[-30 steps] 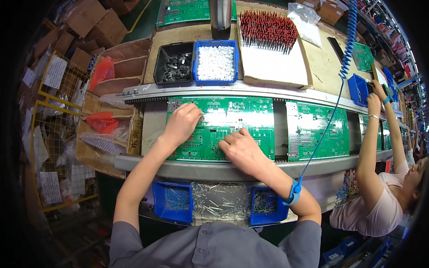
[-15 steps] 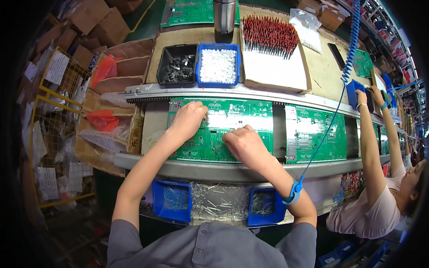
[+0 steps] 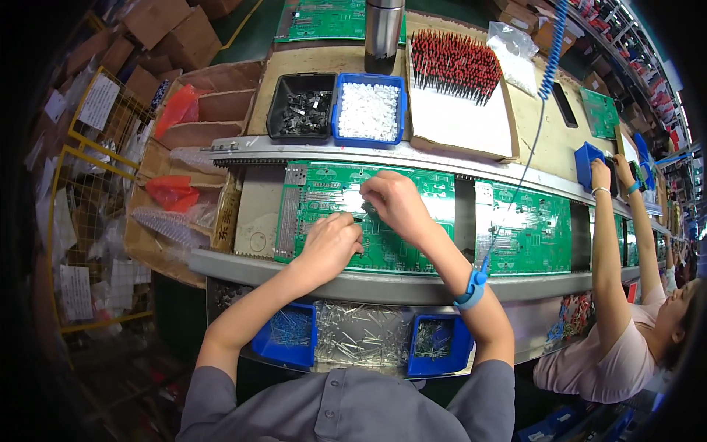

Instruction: The person assembles printed circuit boards on a conveyor line by picking electronic components from bins and inserting them into the boards by hand. They slide boards along the conveyor track and position a new board to continue inserting components.

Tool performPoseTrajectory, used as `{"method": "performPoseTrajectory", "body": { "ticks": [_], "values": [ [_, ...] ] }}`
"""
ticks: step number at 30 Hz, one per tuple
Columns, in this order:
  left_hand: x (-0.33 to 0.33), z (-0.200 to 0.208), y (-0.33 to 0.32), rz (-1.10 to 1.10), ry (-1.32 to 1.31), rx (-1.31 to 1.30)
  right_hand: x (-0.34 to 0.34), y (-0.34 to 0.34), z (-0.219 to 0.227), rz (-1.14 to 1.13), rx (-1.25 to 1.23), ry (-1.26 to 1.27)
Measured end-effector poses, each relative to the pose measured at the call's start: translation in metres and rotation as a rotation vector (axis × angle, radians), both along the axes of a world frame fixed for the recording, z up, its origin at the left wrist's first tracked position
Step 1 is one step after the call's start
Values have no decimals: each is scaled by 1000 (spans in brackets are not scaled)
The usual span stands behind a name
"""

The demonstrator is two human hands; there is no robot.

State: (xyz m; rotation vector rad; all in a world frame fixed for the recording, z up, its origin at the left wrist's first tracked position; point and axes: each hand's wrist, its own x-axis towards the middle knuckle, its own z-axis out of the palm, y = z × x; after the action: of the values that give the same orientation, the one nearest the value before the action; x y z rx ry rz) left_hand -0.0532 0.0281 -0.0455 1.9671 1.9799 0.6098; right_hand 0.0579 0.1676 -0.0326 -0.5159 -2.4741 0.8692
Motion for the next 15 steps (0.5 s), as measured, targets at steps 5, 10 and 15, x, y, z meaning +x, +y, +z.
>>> {"method": "performPoseTrajectory", "body": {
  "ticks": [5, 10, 15],
  "values": [
    [2, -3, -1, -18, 30, -4, -16, 1, -3, 12, -132, -16],
    [0, -3, -1, -79, 44, 3, -23, 4, -8, 15, -154, -38],
    [-3, 1, -5, -91, -69, 92, -28, 5, -11, 22, -172, -65]
  ]
}}
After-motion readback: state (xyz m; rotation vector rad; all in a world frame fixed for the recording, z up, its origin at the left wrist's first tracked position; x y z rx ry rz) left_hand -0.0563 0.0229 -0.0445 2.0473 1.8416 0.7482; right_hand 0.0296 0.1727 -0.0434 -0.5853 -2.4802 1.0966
